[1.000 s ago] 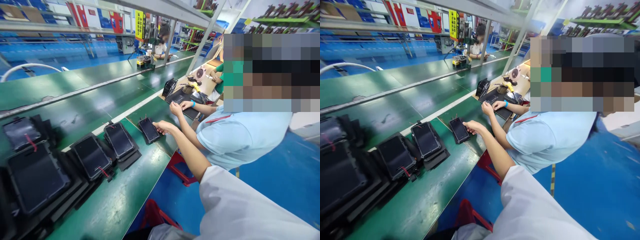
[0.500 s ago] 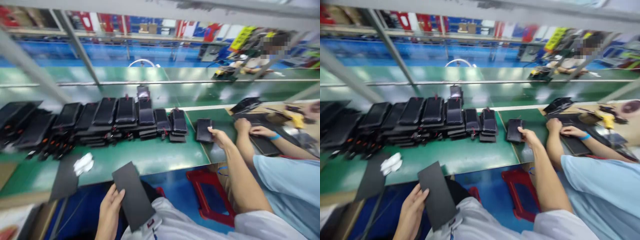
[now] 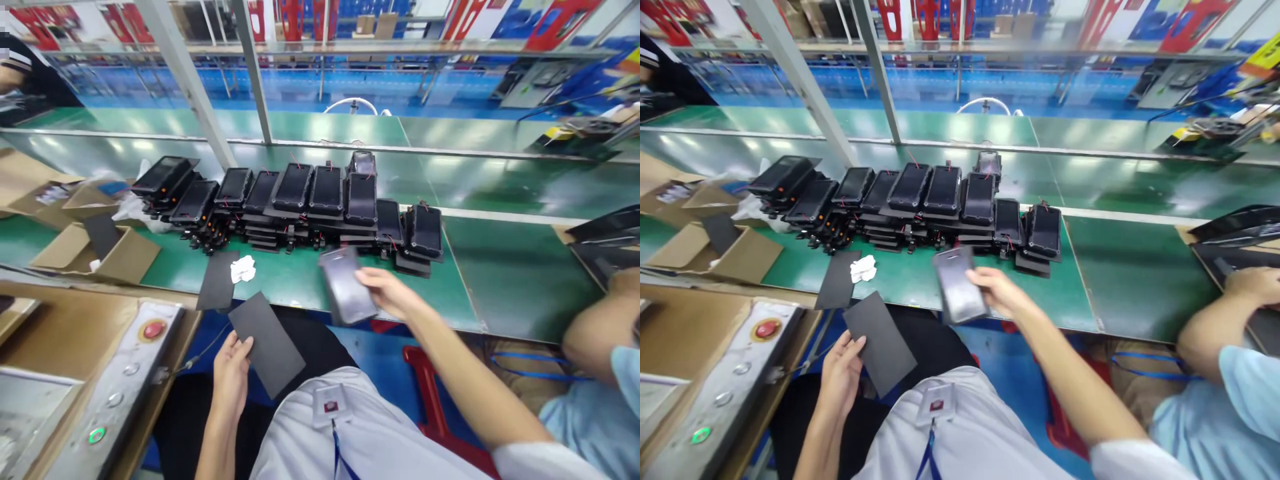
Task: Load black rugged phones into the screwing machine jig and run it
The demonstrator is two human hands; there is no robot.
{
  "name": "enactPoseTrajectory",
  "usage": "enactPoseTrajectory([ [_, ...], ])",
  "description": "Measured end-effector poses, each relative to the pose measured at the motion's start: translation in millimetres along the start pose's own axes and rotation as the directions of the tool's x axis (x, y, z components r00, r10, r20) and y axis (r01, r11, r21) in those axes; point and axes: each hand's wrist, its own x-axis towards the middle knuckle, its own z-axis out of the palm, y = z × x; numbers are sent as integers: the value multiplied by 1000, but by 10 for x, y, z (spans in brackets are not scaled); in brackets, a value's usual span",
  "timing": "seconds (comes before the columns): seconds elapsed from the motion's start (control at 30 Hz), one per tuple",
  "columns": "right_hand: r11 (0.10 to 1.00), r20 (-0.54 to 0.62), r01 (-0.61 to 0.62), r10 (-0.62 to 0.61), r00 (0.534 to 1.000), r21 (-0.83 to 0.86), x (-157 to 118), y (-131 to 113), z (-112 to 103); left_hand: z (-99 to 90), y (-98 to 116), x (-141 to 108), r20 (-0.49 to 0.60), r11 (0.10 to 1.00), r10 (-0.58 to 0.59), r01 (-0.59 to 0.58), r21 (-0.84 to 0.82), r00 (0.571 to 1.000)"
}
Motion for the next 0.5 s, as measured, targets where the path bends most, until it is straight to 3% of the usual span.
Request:
enactPoseTrajectory([
  [0.07,997,269,-59,47,962,40,452,33,633,-157,57,-42,-85,999,35,-37,-28,996],
  [0.13,995,376,-93,101,921,-37,862,27,1098,-317,75,-116,-152,996,60,-69,-51,987],
  [0.2,987,389,-86,134,911,-139,1151,-31,1371,-466,46,-196,-206,995,58,-73,-68,977],
  [0.3,921,351,34,114,929,-389,1303,-189,1492,-631,-54,-283,-223,993,28,-52,-103,974],
  [0.33,855,323,106,75,943,-508,1290,-249,1498,-667,-92,-299,-216,993,20,-45,-111,976],
  [0.4,638,251,262,-110,962,-724,1210,-358,1550,-711,-159,-314,-204,992,-1,-25,-126,979],
  [0.43,511,240,330,-234,942,-794,1157,-401,1621,-722,-183,-315,-216,991,-17,-12,-132,976],
  [0.5,295,298,446,-433,851,-845,1064,-453,1875,-728,-207,-314,-242,990,-55,21,-140,969],
])
